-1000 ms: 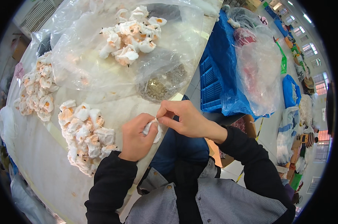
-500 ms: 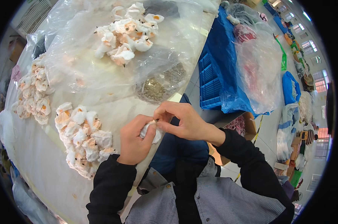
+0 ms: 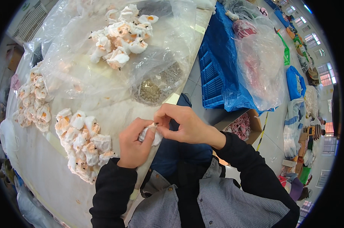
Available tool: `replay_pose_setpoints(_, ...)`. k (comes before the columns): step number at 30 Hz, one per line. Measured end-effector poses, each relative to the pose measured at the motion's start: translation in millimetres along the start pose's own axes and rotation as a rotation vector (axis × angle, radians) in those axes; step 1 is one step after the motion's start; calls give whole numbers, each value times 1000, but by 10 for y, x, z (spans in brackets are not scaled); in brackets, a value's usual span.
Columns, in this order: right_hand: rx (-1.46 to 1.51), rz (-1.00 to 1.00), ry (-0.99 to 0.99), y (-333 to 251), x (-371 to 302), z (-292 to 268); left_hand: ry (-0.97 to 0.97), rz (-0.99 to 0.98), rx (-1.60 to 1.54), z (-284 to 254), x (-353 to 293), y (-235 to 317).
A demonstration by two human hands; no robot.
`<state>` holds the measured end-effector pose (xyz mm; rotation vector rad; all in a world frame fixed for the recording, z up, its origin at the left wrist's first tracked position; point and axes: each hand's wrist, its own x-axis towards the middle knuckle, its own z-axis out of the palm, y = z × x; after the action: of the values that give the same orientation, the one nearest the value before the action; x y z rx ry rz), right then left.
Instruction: The person repeatedly picks up small white fluffy craft items and attaches small black pieces to them by hand. They place the finished items on a table covered with a plastic sheet.
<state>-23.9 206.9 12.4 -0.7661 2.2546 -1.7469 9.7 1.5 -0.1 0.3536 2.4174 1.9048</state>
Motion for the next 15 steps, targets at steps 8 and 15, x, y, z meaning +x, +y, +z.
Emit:
replay_pose_setpoints(8,-72,22,-16,-41,-60,-24,-22,36,81,-28,4,61)
replay_pose_setpoints(15,-159,-88,-50,-43,-64,-44,-44,52,91,-1,-25,42)
